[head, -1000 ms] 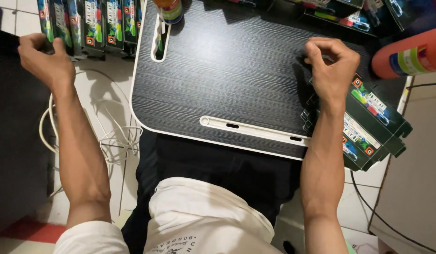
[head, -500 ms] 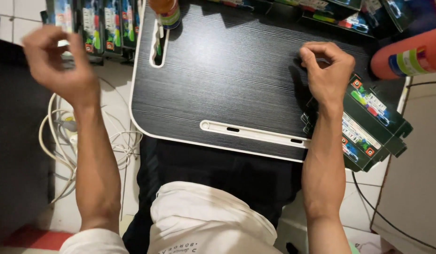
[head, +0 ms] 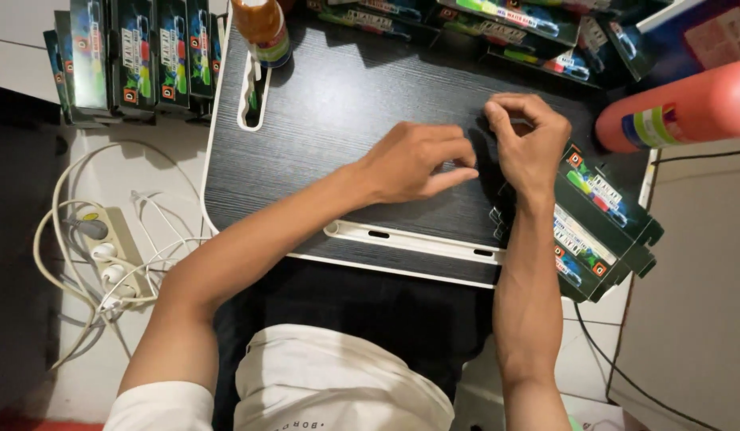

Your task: Assembling cardboard boxes from flat templates by folding along pre-scored lines and tucking in flaps.

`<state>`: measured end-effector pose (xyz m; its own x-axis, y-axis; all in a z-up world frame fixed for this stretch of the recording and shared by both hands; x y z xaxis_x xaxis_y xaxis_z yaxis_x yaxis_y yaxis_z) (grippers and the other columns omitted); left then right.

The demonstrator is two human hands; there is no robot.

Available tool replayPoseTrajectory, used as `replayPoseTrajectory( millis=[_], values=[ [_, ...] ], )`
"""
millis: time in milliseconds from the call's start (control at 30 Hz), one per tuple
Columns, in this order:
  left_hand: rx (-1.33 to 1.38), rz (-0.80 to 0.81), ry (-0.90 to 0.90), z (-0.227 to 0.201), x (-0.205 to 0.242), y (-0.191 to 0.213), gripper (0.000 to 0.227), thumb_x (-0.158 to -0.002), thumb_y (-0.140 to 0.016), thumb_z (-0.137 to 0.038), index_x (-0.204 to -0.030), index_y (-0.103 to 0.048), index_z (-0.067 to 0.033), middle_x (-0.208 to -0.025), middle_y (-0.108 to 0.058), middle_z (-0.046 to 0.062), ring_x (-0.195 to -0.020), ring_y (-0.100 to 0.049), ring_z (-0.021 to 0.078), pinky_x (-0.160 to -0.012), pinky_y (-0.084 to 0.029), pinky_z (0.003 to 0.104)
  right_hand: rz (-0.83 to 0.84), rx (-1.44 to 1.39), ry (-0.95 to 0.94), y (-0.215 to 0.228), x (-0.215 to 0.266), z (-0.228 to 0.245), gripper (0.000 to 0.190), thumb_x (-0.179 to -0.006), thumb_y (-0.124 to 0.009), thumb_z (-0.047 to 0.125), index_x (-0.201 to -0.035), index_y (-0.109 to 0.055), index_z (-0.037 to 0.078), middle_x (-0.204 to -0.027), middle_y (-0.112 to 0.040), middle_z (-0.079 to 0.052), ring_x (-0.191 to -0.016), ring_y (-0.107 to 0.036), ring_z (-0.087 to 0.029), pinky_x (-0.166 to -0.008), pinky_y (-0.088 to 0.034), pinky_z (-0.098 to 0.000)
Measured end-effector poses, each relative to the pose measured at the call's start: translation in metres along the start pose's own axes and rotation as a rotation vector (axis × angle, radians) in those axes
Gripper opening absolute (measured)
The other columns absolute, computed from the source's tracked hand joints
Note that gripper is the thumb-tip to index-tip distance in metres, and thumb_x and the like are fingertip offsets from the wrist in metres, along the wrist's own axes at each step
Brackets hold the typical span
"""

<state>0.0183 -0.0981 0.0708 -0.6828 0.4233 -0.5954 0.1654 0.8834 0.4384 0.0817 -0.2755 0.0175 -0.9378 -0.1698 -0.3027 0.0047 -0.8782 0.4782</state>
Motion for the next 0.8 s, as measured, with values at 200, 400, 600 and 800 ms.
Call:
replayPoseTrajectory(
  millis=[200,400,600,800],
  values=[
    [0.001,-0.008,0.124,0.049,0.026,-0.02,0.009,-0.094,-0.075,-0.016,-0.096,-0.07,-0.0097,-0.078,-0.069,0.008,-0.073,-0.072,0.027,-0.064,-0.058,0.037,-0.01,0.105,0.081,0.007,-0.002,0.015,0.003,-0.101,-0.08,0.001,-0.104,-0.079,0.0,-0.099,-0.075,-0.018,-0.086,-0.074,-0.027,-0.06,-0.058,-0.0281],
    [0.012,-0.018,0.174,0.057,0.029,-0.018,0.008,-0.093,-0.076,-0.015,-0.093,-0.07,-0.0092,-0.073,-0.069,0.005,-0.068,-0.07,0.0246,-0.061,-0.057,0.034,-0.04,0.123,0.102,0.02,-0.004,0.058,0.007,-0.101,-0.082,0.002,-0.107,-0.078,0.0,-0.104,-0.075,-0.018,-0.091,-0.073,-0.025,-0.069,-0.059,-0.0268],
    [0.038,0.019,0.192,0.067,0.033,-0.027,0.006,-0.091,-0.076,-0.011,-0.095,-0.072,-0.009,-0.077,-0.07,0.007,-0.074,-0.073,0.0255,-0.065,-0.059,0.035,-0.022,0.255,-0.047,0.07,0.03,0.076,0.02,-0.099,-0.086,0.006,-0.116,-0.075,0.0,-0.114,-0.073,-0.019,-0.097,-0.071,-0.025,-0.079,-0.057,-0.0297],
    [-0.013,0.086,0.241,0.069,0.035,-0.03,0.005,-0.094,-0.077,-0.013,-0.093,-0.072,-0.0111,-0.075,-0.068,0.001,-0.073,-0.072,0.0203,-0.066,-0.058,0.031,0.246,0.652,-0.176,0.065,0.086,0.061,0.064,-0.068,-0.095,0.025,-0.12,-0.072,-0.006,-0.116,-0.069,-0.029,-0.108,-0.064,-0.05,-0.094,-0.052,-0.0525]
  ],
)
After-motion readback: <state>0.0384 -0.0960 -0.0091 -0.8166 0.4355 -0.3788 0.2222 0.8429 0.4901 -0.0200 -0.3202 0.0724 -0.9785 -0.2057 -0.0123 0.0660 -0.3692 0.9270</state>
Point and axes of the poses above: each hand's wrist, its own x-axis away from the middle knuckle, its own y-axis out of the back of the hand, z = x × y, the point moved 8 cm from there along -x, towards the middle knuckle
